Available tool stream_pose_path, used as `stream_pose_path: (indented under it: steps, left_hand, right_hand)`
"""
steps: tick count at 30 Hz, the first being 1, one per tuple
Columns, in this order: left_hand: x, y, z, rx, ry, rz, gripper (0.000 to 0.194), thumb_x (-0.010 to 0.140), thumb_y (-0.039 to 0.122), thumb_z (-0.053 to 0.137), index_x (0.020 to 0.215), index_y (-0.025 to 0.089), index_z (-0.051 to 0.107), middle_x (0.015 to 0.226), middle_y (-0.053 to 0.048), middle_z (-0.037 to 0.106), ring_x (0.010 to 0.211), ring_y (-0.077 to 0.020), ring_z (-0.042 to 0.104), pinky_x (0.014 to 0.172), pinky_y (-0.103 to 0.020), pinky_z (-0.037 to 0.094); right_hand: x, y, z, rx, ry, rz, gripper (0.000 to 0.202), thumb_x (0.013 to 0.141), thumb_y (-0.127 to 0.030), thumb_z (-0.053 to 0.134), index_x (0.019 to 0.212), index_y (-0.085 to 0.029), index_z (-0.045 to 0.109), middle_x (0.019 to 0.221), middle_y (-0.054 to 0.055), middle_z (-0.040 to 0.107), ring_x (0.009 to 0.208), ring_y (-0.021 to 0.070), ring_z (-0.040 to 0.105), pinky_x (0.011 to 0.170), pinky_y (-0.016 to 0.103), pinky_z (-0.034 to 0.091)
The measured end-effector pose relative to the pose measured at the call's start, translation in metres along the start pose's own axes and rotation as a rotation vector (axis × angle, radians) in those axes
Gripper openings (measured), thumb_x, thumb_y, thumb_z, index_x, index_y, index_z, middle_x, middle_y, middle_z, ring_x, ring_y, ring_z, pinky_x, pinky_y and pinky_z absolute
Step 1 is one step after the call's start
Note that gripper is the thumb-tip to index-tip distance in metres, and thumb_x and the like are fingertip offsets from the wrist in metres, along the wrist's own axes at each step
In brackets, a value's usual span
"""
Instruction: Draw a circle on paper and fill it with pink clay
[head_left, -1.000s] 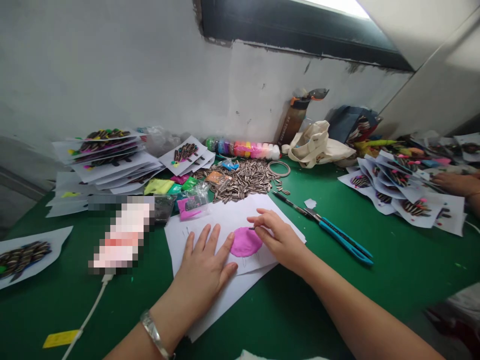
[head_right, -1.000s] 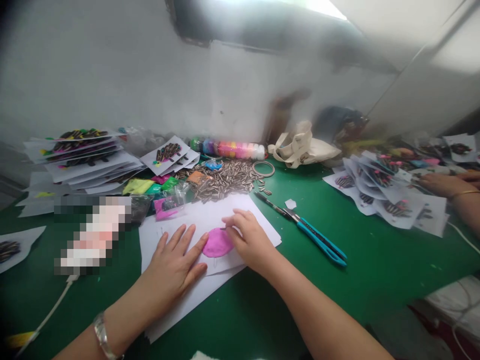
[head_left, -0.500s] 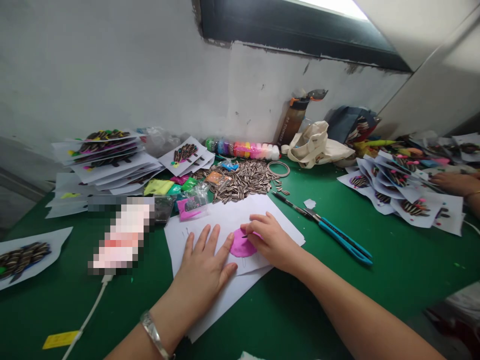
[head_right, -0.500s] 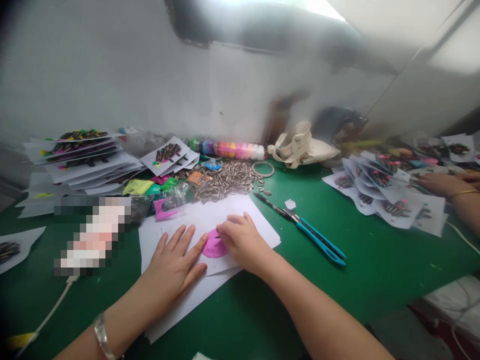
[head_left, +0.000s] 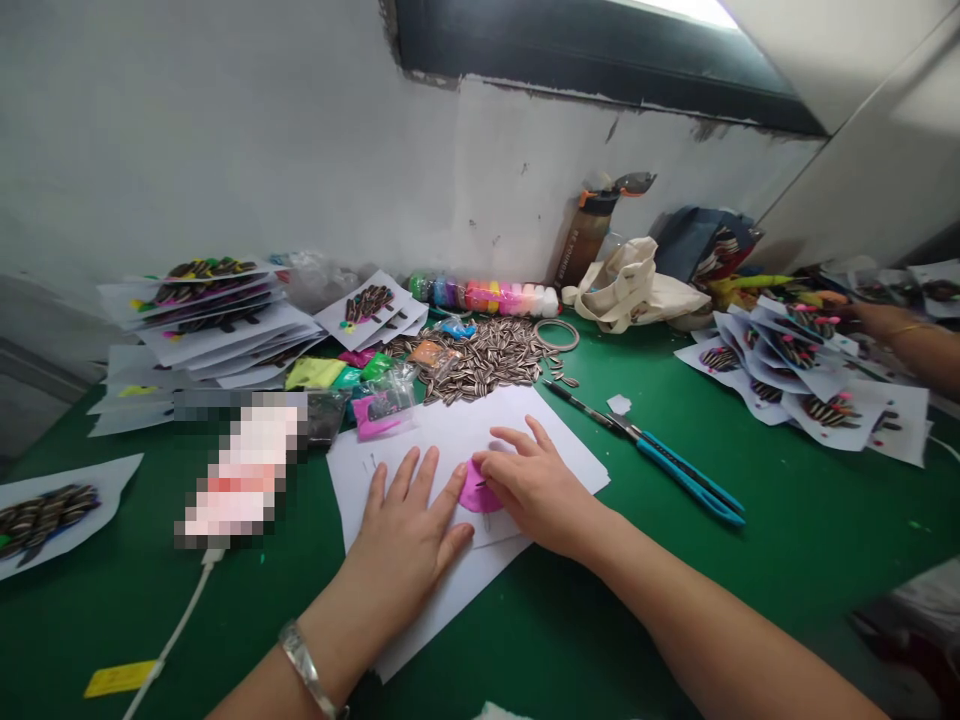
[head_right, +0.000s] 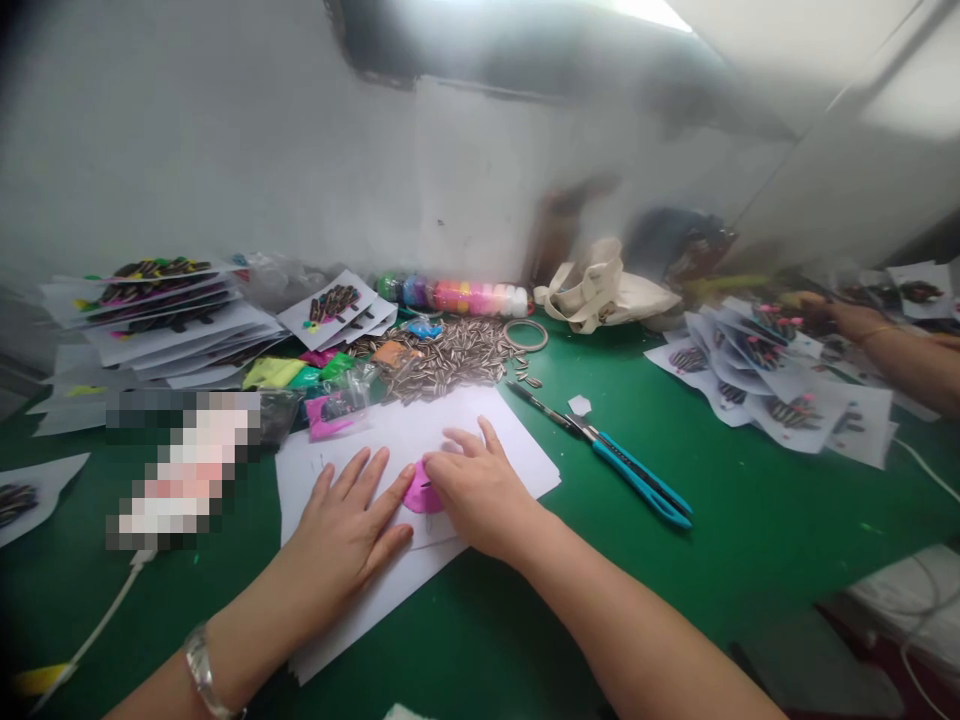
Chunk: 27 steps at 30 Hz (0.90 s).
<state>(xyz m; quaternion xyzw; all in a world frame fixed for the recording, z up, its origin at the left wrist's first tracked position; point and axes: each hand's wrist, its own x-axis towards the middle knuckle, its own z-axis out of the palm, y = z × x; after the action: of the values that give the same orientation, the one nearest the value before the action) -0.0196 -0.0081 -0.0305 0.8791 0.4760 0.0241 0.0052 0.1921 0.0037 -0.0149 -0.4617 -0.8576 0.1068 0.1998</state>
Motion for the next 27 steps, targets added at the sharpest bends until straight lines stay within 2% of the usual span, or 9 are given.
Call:
stream_pose_path:
  steps: [3, 7, 11, 16, 20, 25, 27]
  left_hand:
    - [0.001, 0.0, -0.001, 0.0, -0.011, -0.002, 0.054, 0.093, 0.047, 0.046, 0.144, 0.03, 0.039, 0.149, -0.016, 0.039, 0.138, -0.0397, 0.03, 0.107, -0.063, 0.021]
    - [0.001, 0.0, -0.001, -0.001, -0.004, 0.002, 0.054, 0.094, 0.048, 0.044, 0.144, 0.03, 0.039, 0.149, -0.017, 0.038, 0.138, -0.04, 0.03, 0.107, -0.063, 0.021]
    - [0.0, 0.0, 0.0, -0.002, 0.005, 0.0, 0.054, 0.093, 0.047, 0.046, 0.144, 0.03, 0.038, 0.149, -0.016, 0.038, 0.138, -0.0397, 0.029, 0.107, -0.063, 0.02]
    - [-0.001, -0.001, 0.001, -0.003, 0.012, 0.006, 0.054, 0.094, 0.047, 0.045, 0.144, 0.03, 0.038, 0.149, -0.017, 0.038, 0.138, -0.0399, 0.029, 0.107, -0.063, 0.021]
    - [-0.001, -0.001, 0.002, -0.003, 0.02, 0.002, 0.054, 0.093, 0.046, 0.046, 0.144, 0.03, 0.039, 0.149, -0.016, 0.038, 0.138, -0.0396, 0.029, 0.107, -0.063, 0.02]
    - [0.0, 0.0, 0.001, -0.002, 0.013, -0.003, 0.054, 0.093, 0.046, 0.047, 0.144, 0.03, 0.039, 0.149, -0.015, 0.039, 0.138, -0.039, 0.029, 0.108, -0.061, 0.02]
    - [0.0, 0.0, 0.0, 0.0, 0.003, -0.003, 0.054, 0.093, 0.046, 0.047, 0.144, 0.03, 0.039, 0.149, -0.016, 0.039, 0.138, -0.0394, 0.029, 0.108, -0.062, 0.02]
  right_hand:
    - [0.0, 0.001, -0.001, 0.013, -0.007, -0.006, 0.017, 0.094, -0.013, 0.042, 0.098, -0.022, 0.056, 0.108, 0.004, 0.07, 0.124, 0.0255, 0.049, 0.112, 0.061, 0.018]
    - [-0.001, 0.001, -0.002, 0.067, 0.065, -0.019, 0.017, 0.094, -0.012, 0.042, 0.097, -0.022, 0.056, 0.115, 0.004, 0.067, 0.129, 0.0241, 0.044, 0.113, 0.058, 0.019]
    - [0.0, 0.002, -0.001, 0.033, -0.007, -0.03, 0.02, 0.094, -0.011, 0.04, 0.096, -0.022, 0.057, 0.101, 0.003, 0.07, 0.125, 0.0236, 0.048, 0.113, 0.06, 0.017]
    - [0.0, 0.002, 0.002, 0.065, 0.06, -0.007, 0.019, 0.094, -0.013, 0.041, 0.102, -0.022, 0.057, 0.109, 0.004, 0.068, 0.131, 0.0242, 0.041, 0.113, 0.058, 0.02]
    - [0.002, 0.005, 0.004, 0.095, 0.017, -0.006, 0.02, 0.094, -0.014, 0.042, 0.1, -0.023, 0.058, 0.104, 0.005, 0.069, 0.125, 0.0236, 0.047, 0.111, 0.061, 0.02]
    - [-0.003, 0.019, 0.001, 0.285, 0.228, 0.155, 0.019, 0.095, -0.02, 0.044, 0.107, -0.022, 0.058, 0.114, 0.009, 0.064, 0.126, 0.0222, 0.047, 0.111, 0.053, 0.028]
    - [-0.005, 0.022, 0.001, 0.319, 0.245, 0.178, 0.018, 0.095, -0.02, 0.045, 0.106, -0.023, 0.059, 0.112, 0.008, 0.064, 0.123, 0.022, 0.049, 0.11, 0.052, 0.03]
